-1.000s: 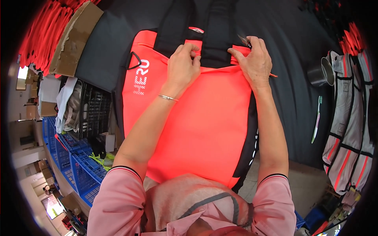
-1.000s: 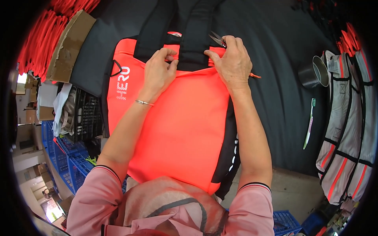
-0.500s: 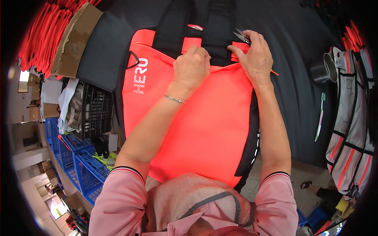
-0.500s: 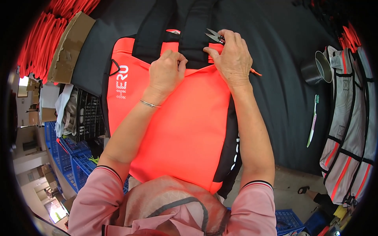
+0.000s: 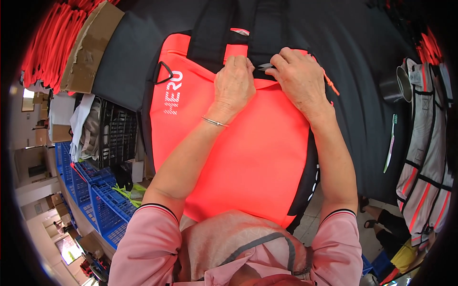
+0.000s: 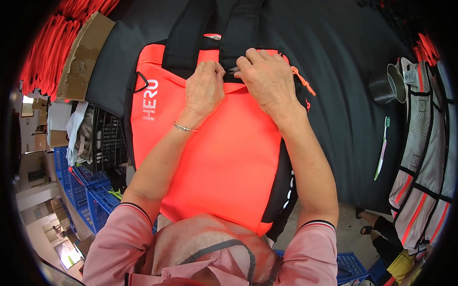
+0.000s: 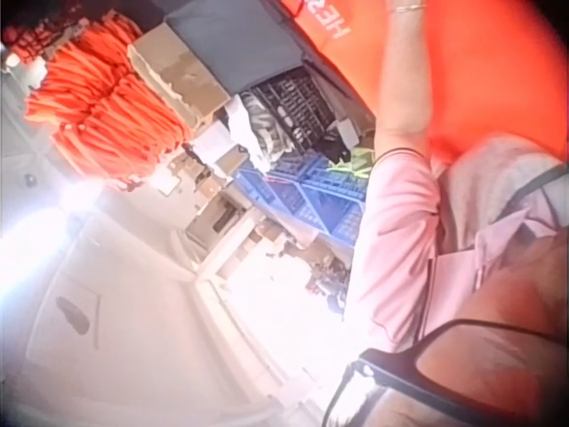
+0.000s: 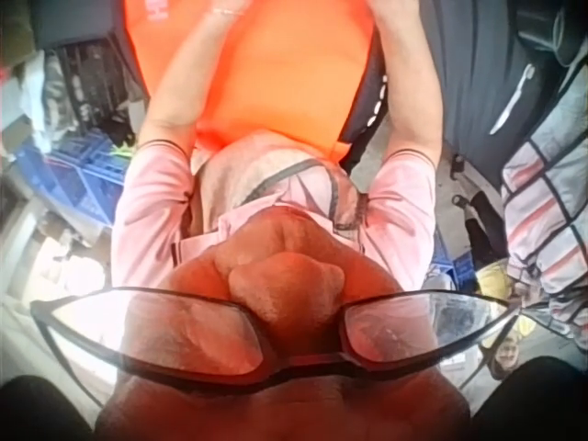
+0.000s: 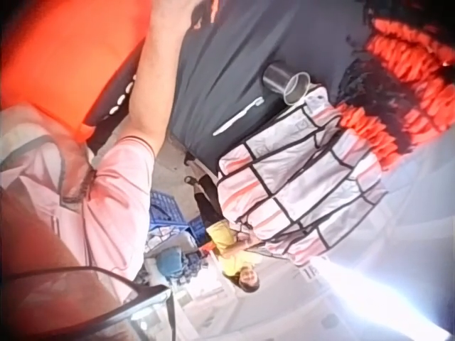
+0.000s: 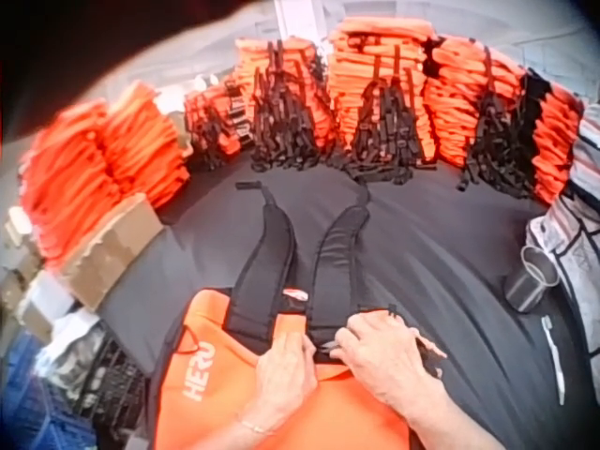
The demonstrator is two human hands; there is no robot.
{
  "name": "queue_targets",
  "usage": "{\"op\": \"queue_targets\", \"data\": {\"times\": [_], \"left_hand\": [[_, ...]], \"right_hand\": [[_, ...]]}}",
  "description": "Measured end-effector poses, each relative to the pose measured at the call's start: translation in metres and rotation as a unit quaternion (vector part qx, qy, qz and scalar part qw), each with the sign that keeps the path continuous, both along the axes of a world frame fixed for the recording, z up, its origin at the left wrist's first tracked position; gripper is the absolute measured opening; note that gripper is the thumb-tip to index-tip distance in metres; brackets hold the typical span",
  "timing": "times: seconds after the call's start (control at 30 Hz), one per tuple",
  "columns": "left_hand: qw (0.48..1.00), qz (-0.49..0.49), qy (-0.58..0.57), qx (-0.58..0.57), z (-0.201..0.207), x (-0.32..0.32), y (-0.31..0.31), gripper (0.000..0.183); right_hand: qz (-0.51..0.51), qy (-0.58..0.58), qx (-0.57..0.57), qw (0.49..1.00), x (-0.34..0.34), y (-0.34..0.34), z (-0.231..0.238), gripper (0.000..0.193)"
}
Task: Inspecting a red bag on a table and using a brush and snips to clean or mark it.
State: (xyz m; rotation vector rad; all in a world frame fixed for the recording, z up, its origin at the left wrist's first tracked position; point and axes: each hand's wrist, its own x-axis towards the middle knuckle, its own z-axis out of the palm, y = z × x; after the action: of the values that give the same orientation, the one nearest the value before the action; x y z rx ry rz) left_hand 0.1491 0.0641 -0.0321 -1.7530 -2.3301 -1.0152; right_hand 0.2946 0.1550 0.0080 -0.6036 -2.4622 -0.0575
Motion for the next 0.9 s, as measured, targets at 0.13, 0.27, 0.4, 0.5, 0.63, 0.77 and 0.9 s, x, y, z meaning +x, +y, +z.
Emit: {"op": "queue_targets", "data": {"times": [0.13,0.27,0.4,0.5,0.63,0.77,0.9], "left_hand": [[1.0,0.003,-0.004,0.006,-0.001,-0.001,-0.001,0.013],[1.0,0.011,-0.004,0.0,-0.001,0.0,0.0,0.011],[0.998,0.006,0.059,-0.022,-0.017,-0.01,-0.001,0.014],[0.995,0.018,0.099,-0.01,-0.05,-0.057,-0.006,0.024],[0.995,0.003,0.088,-0.056,-0.029,-0.049,0.008,0.021],[0.995,0.008,0.074,-0.073,-0.022,-0.031,0.008,0.019],[0.999,0.014,0.049,-0.012,-0.025,-0.025,0.011,0.019]], "right_hand": [[0.029,-0.001,0.002,1.0,-0.005,0.004,-0.003,0.017],[0.04,-0.016,-0.021,0.999,-0.007,0.006,-0.004,0.014],[0.098,0.001,-0.024,0.995,-0.009,0.013,-0.013,0.008],[0.111,0.011,-0.03,0.993,-0.037,0.005,-0.016,0.006],[0.033,0.047,0.008,0.998,-0.039,0.01,-0.024,0.012],[0.014,-0.045,-0.04,0.998,-0.038,0.008,-0.031,0.022],[-0.028,-0.081,-0.057,0.995,-0.036,0.012,-0.041,0.023]]}}
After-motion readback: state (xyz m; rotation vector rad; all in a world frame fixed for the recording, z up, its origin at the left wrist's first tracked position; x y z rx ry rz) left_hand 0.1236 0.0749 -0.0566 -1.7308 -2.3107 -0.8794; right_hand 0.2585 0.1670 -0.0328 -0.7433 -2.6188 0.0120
